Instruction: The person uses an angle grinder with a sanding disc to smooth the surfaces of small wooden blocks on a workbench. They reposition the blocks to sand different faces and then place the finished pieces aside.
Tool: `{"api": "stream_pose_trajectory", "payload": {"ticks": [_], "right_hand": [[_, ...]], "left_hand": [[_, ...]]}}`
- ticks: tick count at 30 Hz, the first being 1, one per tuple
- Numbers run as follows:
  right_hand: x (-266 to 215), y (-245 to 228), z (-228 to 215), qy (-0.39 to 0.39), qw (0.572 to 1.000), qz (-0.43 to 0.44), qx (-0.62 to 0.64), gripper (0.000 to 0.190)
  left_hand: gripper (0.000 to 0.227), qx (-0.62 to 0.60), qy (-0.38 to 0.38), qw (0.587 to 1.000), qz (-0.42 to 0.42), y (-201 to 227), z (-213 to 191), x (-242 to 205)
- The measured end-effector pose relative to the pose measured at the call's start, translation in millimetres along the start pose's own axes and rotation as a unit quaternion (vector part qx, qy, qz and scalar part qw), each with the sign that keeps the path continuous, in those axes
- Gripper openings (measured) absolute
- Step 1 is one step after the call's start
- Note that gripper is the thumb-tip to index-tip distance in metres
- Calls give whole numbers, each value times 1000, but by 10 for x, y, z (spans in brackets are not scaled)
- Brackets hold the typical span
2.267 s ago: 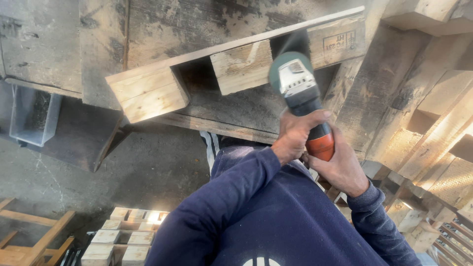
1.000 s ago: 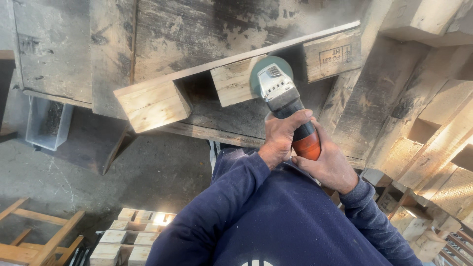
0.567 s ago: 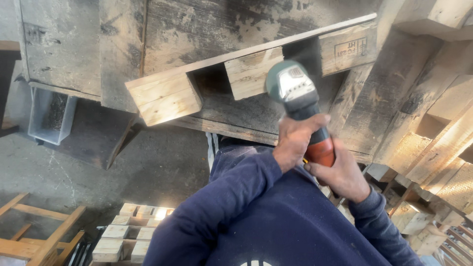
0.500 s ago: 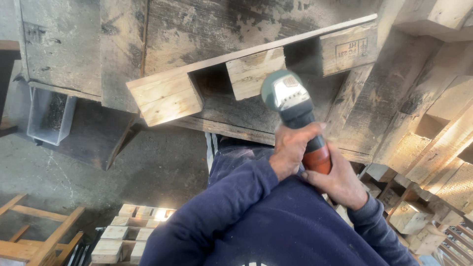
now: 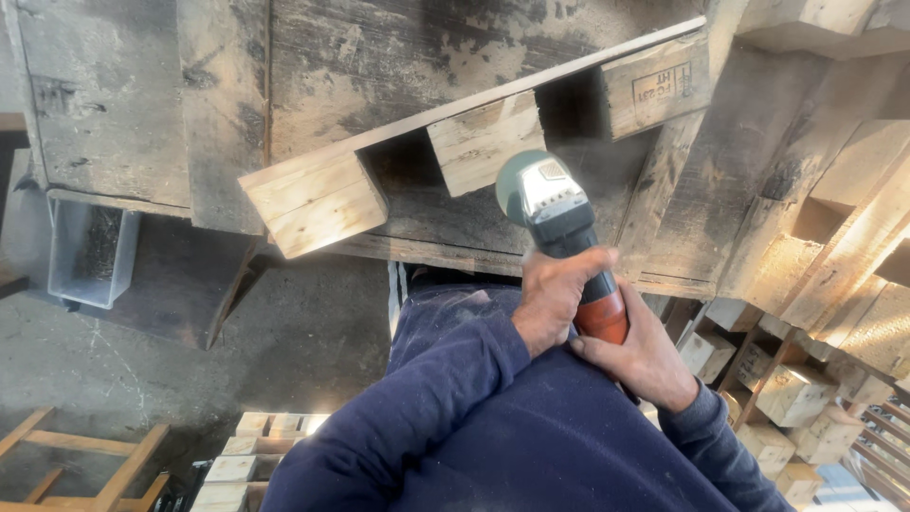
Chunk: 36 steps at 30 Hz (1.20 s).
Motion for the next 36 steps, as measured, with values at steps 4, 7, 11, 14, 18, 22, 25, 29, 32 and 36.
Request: {"api": "stream_pose_trajectory", "payload": {"ticks": [4,7,11,14,18,22,25,29,32,36], "right_hand": [[163,202,-79,30,994,97,-27,72],[170,212,-103,24,996,81,-26,72],[95,127,-92,6,998,67,-17,74],[225,46,-151,19,997,67,-35,70],[341,3,-195,28,993,110,-9,70],[337,-138,-129,-8,1000,23,-8,72],[345,-190,-110,-4,999,-35,-25,71],[422,-140,-136,11,999,42,-17,68],[329,-114,-121,0,994,112,-7,73],[349,-157,-105,-6,995,100,-29,76]], "left_hand": [[22,58,-3,998,-24,30,11,245],[23,39,-2,999,-18,19,36,231],[25,18,-19,999,29,82,108,122],[25,28,-25,999,17,158,122,242],[26,72,17,997,-31,259,67,345],[25,0,46,999,15,397,71,198],[25,51,57,997,-11,433,43,199],[28,65,34,996,-42,492,50,288],[30,60,18,998,-18,484,94,226],[30,44,29,999,-10,442,45,176]]}}
Point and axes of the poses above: each hand's wrist, its own x-axis towards the middle knuckle, its own z-axis out of the palm, y = z × x, the point moved 7 cm from there along x, towards the middle knuckle
